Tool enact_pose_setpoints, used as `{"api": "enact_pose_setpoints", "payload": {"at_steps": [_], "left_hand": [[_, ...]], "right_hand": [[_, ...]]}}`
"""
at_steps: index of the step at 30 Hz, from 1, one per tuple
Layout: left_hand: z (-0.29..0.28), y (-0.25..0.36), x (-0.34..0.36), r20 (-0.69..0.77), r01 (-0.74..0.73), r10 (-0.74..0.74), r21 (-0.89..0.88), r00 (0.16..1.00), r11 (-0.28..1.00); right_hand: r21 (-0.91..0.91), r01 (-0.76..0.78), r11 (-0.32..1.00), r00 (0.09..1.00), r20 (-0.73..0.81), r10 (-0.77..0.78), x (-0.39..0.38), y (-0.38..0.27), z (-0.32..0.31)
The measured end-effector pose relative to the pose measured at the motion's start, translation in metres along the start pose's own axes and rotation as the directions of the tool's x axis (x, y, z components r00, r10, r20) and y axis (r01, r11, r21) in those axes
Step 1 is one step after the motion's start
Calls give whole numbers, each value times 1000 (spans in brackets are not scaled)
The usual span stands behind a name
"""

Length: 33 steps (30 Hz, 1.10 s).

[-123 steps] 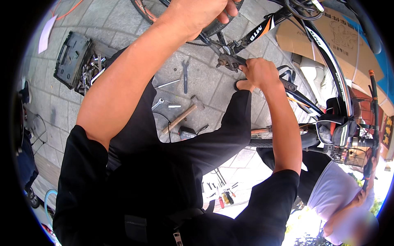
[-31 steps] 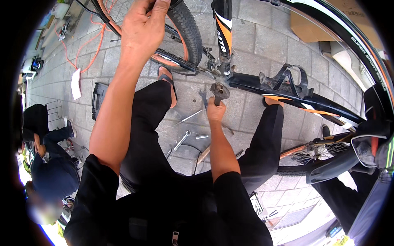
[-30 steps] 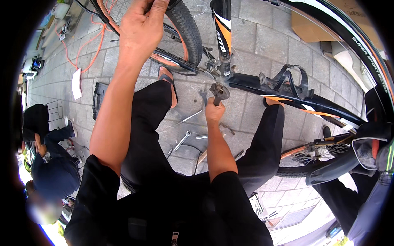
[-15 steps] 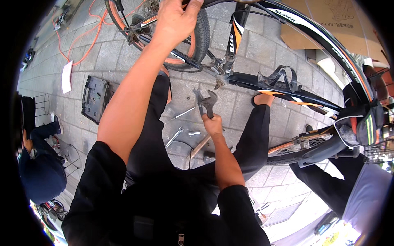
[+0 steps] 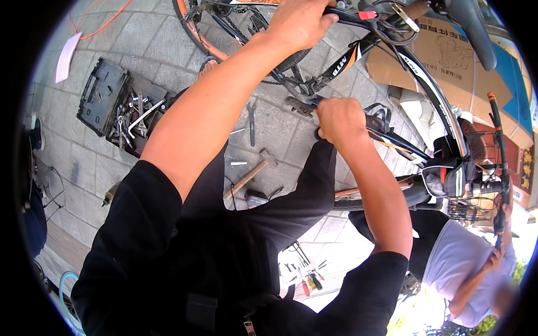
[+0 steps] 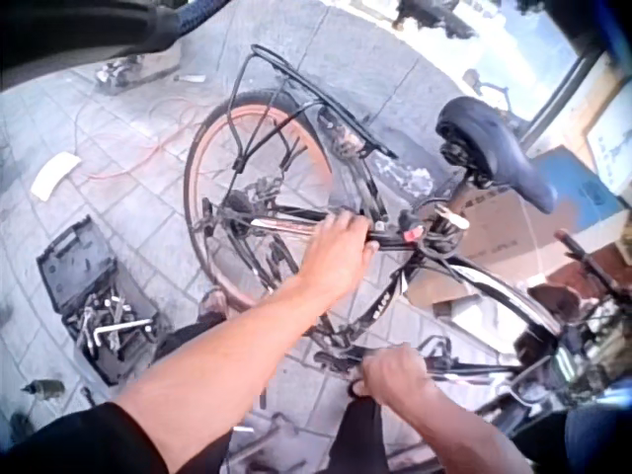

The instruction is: The person uses a hammer and a metal punch to drive out a pin from the bicycle's bottom bracket. They then use a wrench to loosen and remove the bottom bracket cup. Finally, they use a socket tool to further disassemble the crankset area.

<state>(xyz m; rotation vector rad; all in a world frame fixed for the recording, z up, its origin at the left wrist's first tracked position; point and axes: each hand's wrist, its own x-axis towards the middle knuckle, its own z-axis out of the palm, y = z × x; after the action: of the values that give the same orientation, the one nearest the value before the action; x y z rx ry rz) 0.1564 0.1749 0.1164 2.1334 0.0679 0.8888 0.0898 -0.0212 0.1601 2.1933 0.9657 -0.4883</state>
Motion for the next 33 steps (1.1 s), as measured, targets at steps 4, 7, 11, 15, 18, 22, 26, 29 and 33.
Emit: {"api": "enact_pose_setpoints", "payload": {"at_steps": [4, 7, 11, 15, 18, 22, 26, 29, 33], "left_hand": [[-4, 3, -1, 3, 11, -11, -10, 1000, 1000], [-6, 2, -3, 35, 24, -23, -22, 999, 999], [-5, -1, -2, 16, 20, -20, -33, 1000, 999], [-4, -1, 0, 17, 22, -21, -57, 1000, 998], [-3, -2, -1, -12, 14, -15, -50, 1000, 999], [-3, 0, -2, 13, 27, -27, -43, 1000, 999], [-1, 5, -3, -22, 28, -28, -12, 999, 1000], [1, 4, -1, -35, 11, -11, -2, 999, 1000], [3, 4, -3, -23, 20, -20, 7, 1000, 1000]], "right_hand": [[-142, 27, 990, 991, 136, -7, 33, -13, -17], [-227, 77, 971, 972, 234, -22, 54, -23, -18], [-283, 95, 955, 968, 251, -22, 63, -34, -34], [-273, 77, 959, 971, 240, -9, 63, -29, -31], [-250, 21, 968, 975, 220, 35, 64, -19, -17], [-223, 12, 975, 981, 193, 32, 55, -15, -16], [-207, -24, 978, 978, 199, 66, 59, -18, -17], [-199, -5, 980, 975, 215, 48, 62, -18, -14], [-143, -45, 989, 970, 230, 78, 54, -7, -9]]}}
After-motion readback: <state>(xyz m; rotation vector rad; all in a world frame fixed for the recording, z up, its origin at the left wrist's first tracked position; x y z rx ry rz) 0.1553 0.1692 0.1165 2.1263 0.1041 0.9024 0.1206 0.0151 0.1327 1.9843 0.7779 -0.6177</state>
